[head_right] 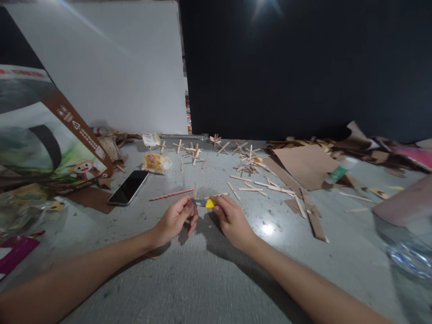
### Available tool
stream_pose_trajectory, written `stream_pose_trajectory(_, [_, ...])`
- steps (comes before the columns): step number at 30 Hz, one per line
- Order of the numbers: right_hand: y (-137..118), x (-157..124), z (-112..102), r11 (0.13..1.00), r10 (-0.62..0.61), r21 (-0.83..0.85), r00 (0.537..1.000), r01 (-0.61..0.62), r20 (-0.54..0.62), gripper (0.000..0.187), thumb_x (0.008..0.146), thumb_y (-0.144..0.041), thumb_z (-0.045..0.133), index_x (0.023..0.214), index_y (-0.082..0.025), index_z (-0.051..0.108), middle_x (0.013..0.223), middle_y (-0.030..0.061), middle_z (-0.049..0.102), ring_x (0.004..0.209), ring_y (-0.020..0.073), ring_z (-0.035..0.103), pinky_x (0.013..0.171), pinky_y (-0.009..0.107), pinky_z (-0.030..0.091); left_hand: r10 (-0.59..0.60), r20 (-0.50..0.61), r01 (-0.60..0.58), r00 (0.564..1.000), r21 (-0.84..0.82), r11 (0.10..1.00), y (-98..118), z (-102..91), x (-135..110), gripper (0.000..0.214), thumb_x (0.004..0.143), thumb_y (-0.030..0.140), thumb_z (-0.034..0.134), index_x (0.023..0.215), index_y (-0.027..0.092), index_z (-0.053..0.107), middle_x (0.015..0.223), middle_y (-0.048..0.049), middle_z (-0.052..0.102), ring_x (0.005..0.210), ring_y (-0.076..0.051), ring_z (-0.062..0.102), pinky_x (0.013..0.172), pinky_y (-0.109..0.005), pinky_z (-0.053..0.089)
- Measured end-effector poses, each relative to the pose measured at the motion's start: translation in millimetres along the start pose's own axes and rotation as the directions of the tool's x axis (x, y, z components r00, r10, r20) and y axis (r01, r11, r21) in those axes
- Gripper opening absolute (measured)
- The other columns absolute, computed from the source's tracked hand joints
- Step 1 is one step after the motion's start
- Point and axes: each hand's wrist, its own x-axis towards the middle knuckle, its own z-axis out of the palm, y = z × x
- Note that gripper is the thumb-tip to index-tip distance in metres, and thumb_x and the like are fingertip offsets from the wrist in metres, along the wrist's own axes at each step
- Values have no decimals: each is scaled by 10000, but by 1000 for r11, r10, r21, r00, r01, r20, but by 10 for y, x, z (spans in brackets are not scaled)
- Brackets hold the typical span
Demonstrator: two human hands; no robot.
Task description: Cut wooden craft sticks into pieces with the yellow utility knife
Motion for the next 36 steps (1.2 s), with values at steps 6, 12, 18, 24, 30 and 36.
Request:
stream_pose_trajectory(6, [21, 3, 7, 1000, 12, -2, 1000, -12, -16, 271, 1077, -331, 407, 1036, -209, 645, 885, 61, 647, 800, 208, 612, 739, 305, 482, 10, -9, -10, 1000, -61, 998, -18, -11, 24, 469, 945, 646, 585, 901, 184, 514, 638, 88, 377, 490, -65, 317, 466, -205, 274])
stream_pose_trajectory(12, [43, 1, 12, 1000, 26, -7, 1000, -26, -15, 253, 1066, -293, 416, 1036, -212, 654, 912, 60, 654, 808, 202, 616, 738, 299, 476, 9, -41, -12, 999, -61, 998, -31, -48, 58, 458, 934, 624, 617, 863, 178, 539, 640, 75, 393, 502, -67, 321, 477, -214, 242])
stream_pose_trajectory(18, [74, 14, 17, 1000, 17, 3, 1000, -17, -12, 275, 1066, -303, 411, 1028, -208, 666, 897, 61, 656, 800, 204, 616, 737, 300, 473, -20, -27, 16, 999, -135, 991, 7, -39, 90, 470, 901, 633, 653, 820, 189, 523, 609, 73, 475, 427, -66, 414, 435, -210, 299])
stream_pose_trajectory(24, [88, 16, 9, 1000, 13, 1, 1000, -13, 6, 281, 1068, -293, 412, 1050, -206, 678, 903, 69, 663, 827, 213, 625, 752, 303, 476, -22, 10, 23, 1000, -151, 988, 43, -44, 78, 463, 896, 625, 670, 825, 188, 535, 561, 88, 460, 385, -58, 385, 386, -198, 272])
stream_pose_trajectory(30, [78, 5, 5, 1000, 15, -8, 1000, -15, 0, 306, 1063, -269, 415, 1147, -202, 702, 938, 78, 666, 831, 209, 639, 755, 302, 490, -34, 11, 36, 999, -165, 986, 7, -57, 80, 449, 895, 611, 686, 862, 179, 566, 550, 94, 440, 382, -47, 324, 359, -179, 251])
stream_pose_trajectory(36, [61, 24, -2, 1000, 19, -20, 1000, -19, -10, 333, 1067, -294, 413, 1173, -203, 716, 924, 76, 666, 810, 207, 642, 737, 298, 495, -10, -34, 2, 999, -219, 976, 4, -61, 91, 422, 893, 567, 715, 844, 173, 572, 580, 79, 448, 436, -57, 347, 366, -162, 271])
